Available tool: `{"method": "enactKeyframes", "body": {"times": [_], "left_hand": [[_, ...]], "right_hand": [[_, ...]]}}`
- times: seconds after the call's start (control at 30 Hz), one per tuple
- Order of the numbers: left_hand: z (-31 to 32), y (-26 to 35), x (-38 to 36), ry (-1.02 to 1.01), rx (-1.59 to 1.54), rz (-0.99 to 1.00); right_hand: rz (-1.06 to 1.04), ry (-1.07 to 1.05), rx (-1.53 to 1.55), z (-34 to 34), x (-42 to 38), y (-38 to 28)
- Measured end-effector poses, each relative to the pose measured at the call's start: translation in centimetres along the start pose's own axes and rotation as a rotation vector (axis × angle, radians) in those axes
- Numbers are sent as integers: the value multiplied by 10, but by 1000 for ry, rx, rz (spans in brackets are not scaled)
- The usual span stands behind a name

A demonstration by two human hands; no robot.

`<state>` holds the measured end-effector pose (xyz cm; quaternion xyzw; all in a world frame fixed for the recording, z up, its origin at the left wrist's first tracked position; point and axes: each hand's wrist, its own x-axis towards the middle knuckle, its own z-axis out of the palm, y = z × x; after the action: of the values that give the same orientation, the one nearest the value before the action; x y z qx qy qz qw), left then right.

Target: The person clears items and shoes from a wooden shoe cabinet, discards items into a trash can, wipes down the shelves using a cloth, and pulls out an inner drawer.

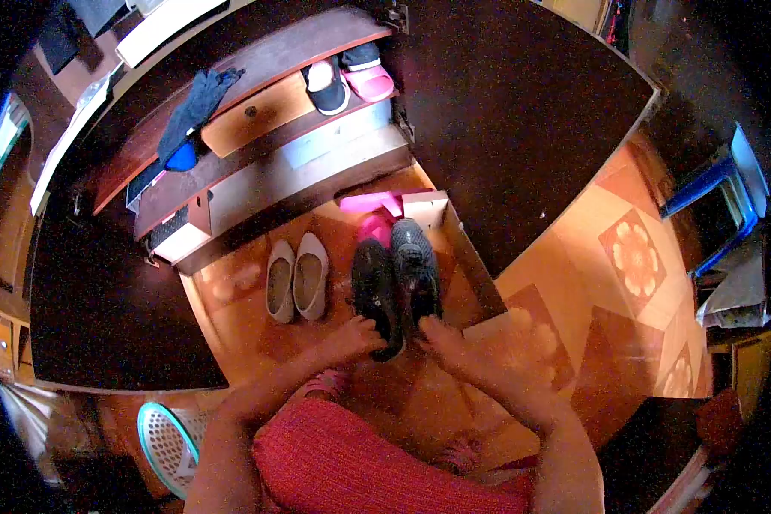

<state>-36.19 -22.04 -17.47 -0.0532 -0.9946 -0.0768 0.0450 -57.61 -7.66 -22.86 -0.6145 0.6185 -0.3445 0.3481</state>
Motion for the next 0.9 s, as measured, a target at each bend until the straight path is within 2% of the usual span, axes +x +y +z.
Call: {"method": "enactKeyframes", "body": {"times": [0.03, 0.1, 0.13, 0.17, 0.23, 0.27, 0.3, 0.33, 0.4, 0.43, 0.47, 0.5, 0.53, 0.57, 0.6, 0.63, 0.7, 0.77, 0.8, 0.87, 0.9], "left_hand": [[1, 2, 3, 3, 6, -4], [-4, 12, 13, -245, -225, -192], [-7, 17, 18, -249, -226, -196], [-26, 26, 33, -225, -353, -486], [-9, 33, 53, -195, -476, -776], [35, 27, 57, -145, -575, -968], [59, 23, 64, -89, -672, -1157], [50, 26, 78, -84, -666, -1153], [19, 34, 100, -212, -691, -1332], [41, 28, 95, -208, -687, -1331], [81, 16, 85, -121, -559, -1242], [104, 12, 77, -37, -436, -1151], [104, 13, 72, -28, -434, -1152], [98, 14, 61, 157, -452, -1187], [88, 14, 52, 345, -466, -1211], [77, 15, 40, 362, -484, -1189], [25, 27, 28, 376, -500, -1159], [-42, 38, 28, 189, -453, -1207], [-59, 38, 25, 189, -453, -1204], [-83, 36, 22, 456, -495, -866], [-96, 34, 23, 461, -494, -862]], "right_hand": [[54, -1, 43, 13, 1, 16], [104, -18, 104, 22, 1, 25], [-116, -31, -473, 23, -6, 30], [-117, -32, -472, 9, -3, 11], [96, -229, -340, -20, 5, -28], [92, -226, -343, -23, 5, -24], [115, -137, -305, -28, 6, -17], [139, -49, -266, -32, 7, -12], [204, 30, -188, -49, 7, -25], [270, 103, -108, -58, 8, -36], [263, 106, -107, -69, 9, -48], [339, 146, 101, -81, 9, -61], [411, 185, 307, -90, 11, -66], [408, 186, 306, -94, 15, -62], [207, 313, 326, -99, 18, -55], [9, 436, 344, -103, 22, -49], [-7, 473, 515, -115, 42, -58], [-11, 420, 580, -133, 53, -102], [-17, 364, 643, -141, 57, -128], [-181, 319, 599, -151, 61, -164], [-249, 279, 562, -156, 62, -178]]}}
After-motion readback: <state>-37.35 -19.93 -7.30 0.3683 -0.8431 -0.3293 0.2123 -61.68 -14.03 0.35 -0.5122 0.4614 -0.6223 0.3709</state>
